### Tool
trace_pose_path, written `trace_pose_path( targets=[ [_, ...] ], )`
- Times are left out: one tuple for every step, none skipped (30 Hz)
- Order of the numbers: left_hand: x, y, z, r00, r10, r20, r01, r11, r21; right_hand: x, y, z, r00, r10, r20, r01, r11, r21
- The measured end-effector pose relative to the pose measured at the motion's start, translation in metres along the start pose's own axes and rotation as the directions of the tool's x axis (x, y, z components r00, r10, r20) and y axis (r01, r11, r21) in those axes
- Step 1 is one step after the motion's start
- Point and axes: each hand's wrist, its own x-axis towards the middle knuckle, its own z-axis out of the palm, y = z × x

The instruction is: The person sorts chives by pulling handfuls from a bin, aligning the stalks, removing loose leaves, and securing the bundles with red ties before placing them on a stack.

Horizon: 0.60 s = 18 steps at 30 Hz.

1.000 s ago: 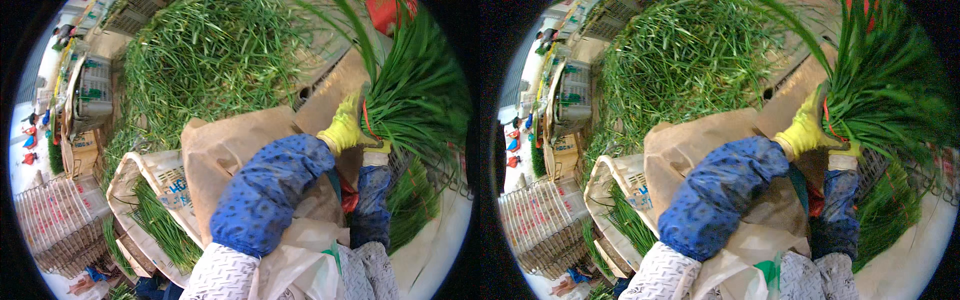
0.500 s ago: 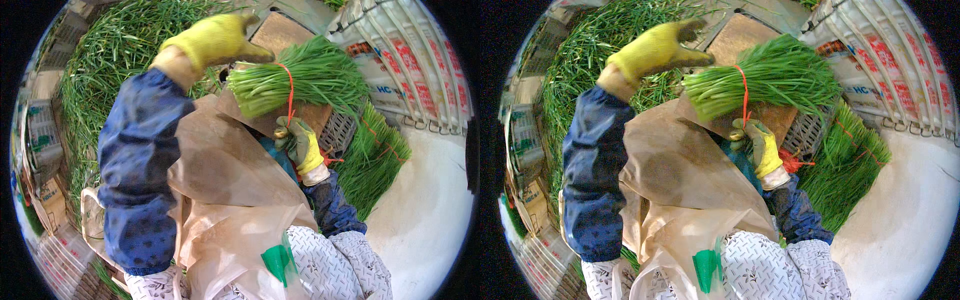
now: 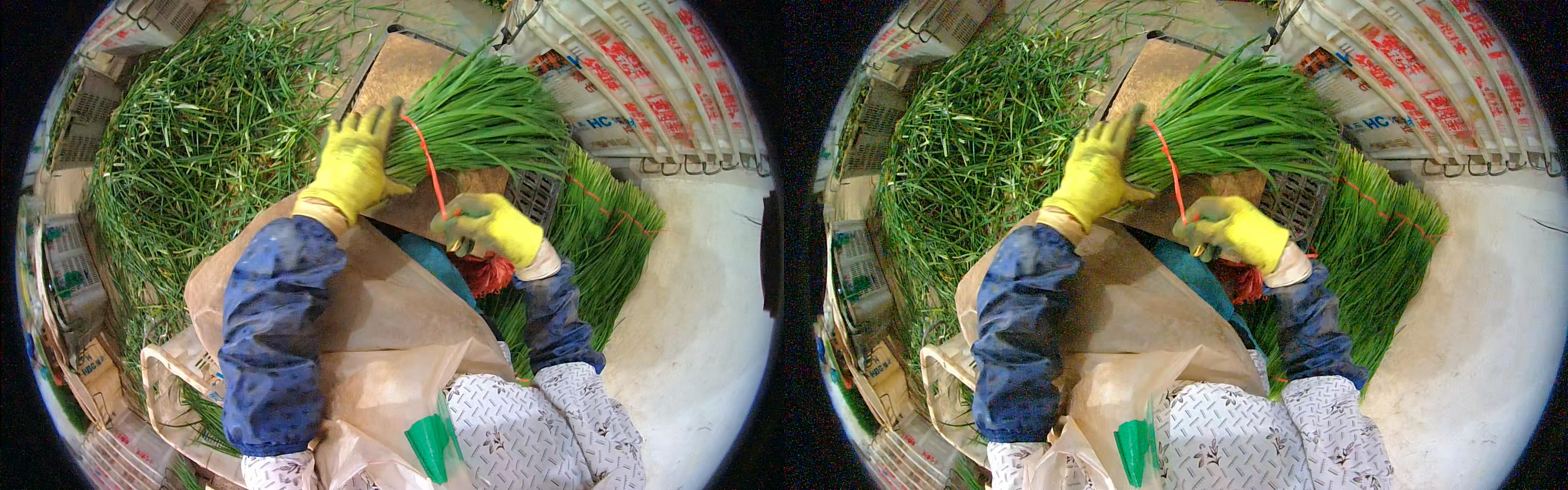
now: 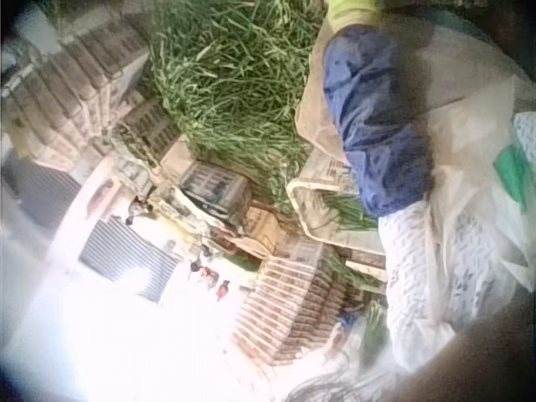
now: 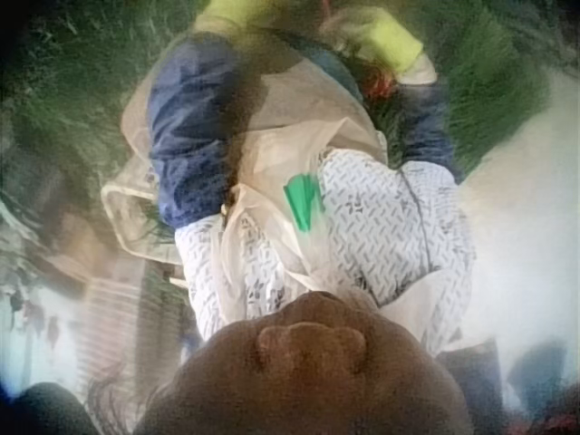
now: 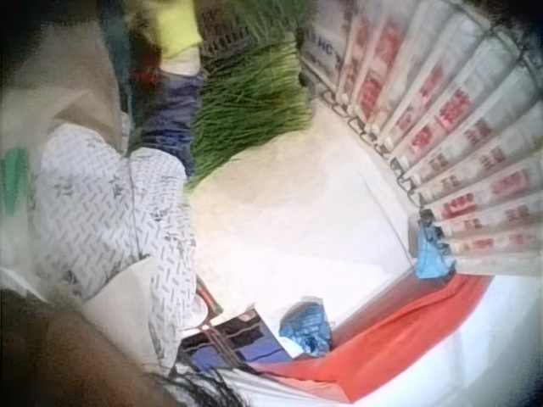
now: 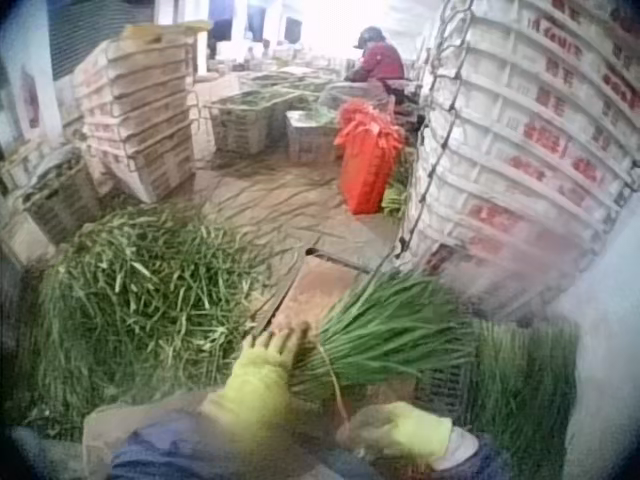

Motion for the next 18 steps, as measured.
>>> trace_pose_path(
  targets=[
    [-0.002, -0.003, 0.000, 0.997, -0.010, -0.076, 0.003, 0.995, -0.097, -0.005, 0.000, -0.005, 0.999, -0.034, -0.016, 0.034, 0.999, 0.022],
    [-0.004, -0.010, -0.006, 0.991, 0.031, -0.132, -0.048, 0.990, -0.133, -0.004, 0.002, -0.010, 0.997, -0.078, -0.021, 0.080, 0.990, 0.113],
    [-0.006, -0.004, -0.015, 0.978, 0.079, -0.193, -0.108, 0.984, -0.142, -0.007, 0.005, -0.016, 0.987, -0.160, -0.020, 0.161, 0.970, 0.181],
    [-0.013, -0.006, -0.020, 0.963, 0.133, -0.233, -0.165, 0.979, -0.122, -0.005, 0.005, -0.015, 0.970, -0.240, -0.040, 0.244, 0.956, 0.162],
    [-0.019, -0.006, -0.024, 0.944, 0.187, -0.272, -0.222, 0.970, -0.102, -0.003, 0.007, -0.014, 0.946, -0.319, -0.060, 0.324, 0.935, 0.141],
    [-0.024, -0.001, -0.031, 0.944, 0.239, -0.227, -0.254, 0.967, -0.039, 0.003, 0.010, -0.013, 0.929, -0.362, -0.076, 0.370, 0.913, 0.172],
    [-0.026, 0.001, -0.028, 0.940, 0.272, -0.206, -0.272, 0.962, 0.030, 0.008, 0.014, -0.011, 0.882, -0.456, -0.118, 0.466, 0.881, 0.080],
    [-0.027, 0.002, -0.021, 0.934, 0.305, -0.184, -0.292, 0.952, 0.095, 0.011, 0.020, -0.010, 0.824, -0.546, -0.154, 0.550, 0.835, -0.018],
    [-0.030, 0.001, -0.015, 0.929, 0.335, -0.160, -0.310, 0.937, 0.161, 0.014, 0.022, -0.008, 0.755, -0.632, -0.175, 0.622, 0.774, -0.118],
    [-0.029, 0.000, -0.011, 0.931, 0.319, -0.178, -0.294, 0.944, 0.152, 0.016, 0.023, -0.006, 0.715, -0.669, -0.201, 0.659, 0.742, -0.127],
    [-0.028, -0.003, -0.009, 0.933, 0.311, -0.180, -0.278, 0.942, 0.188, 0.021, 0.024, -0.007, 0.689, -0.688, -0.228, 0.669, 0.725, -0.165],
    [-0.026, -0.005, -0.008, 0.934, 0.307, -0.181, -0.265, 0.939, 0.221, 0.025, 0.024, -0.010, 0.662, -0.704, -0.258, 0.674, 0.709, -0.206],
    [-0.025, -0.007, -0.006, 0.936, 0.302, -0.182, -0.252, 0.934, 0.253, 0.028, 0.024, -0.011, 0.632, -0.719, -0.287, 0.677, 0.693, -0.246],
    [-0.022, -0.009, -0.005, 0.929, 0.321, -0.183, -0.272, 0.929, 0.250, 0.030, 0.023, -0.009, 0.625, -0.697, -0.352, 0.704, 0.698, -0.131],
    [-0.022, -0.010, -0.003, 0.930, 0.329, -0.163, -0.280, 0.922, 0.267, 0.031, 0.019, -0.011, 0.648, -0.681, -0.340, 0.692, 0.713, -0.110],
    [-0.022, -0.011, -0.003, 0.931, 0.337, -0.139, -0.288, 0.914, 0.287, 0.035, 0.015, -0.014, 0.670, -0.666, -0.328, 0.682, 0.726, -0.083],
    [-0.022, -0.013, -0.002, 0.932, 0.344, -0.113, -0.296, 0.904, 0.308, 0.036, 0.011, -0.014, 0.691, -0.651, -0.314, 0.672, 0.739, -0.055],
    [-0.020, -0.012, -0.002, 0.930, 0.350, -0.112, -0.295, 0.893, 0.340, 0.037, 0.006, -0.009, 0.703, -0.627, -0.337, 0.673, 0.739, 0.028]
  ],
)
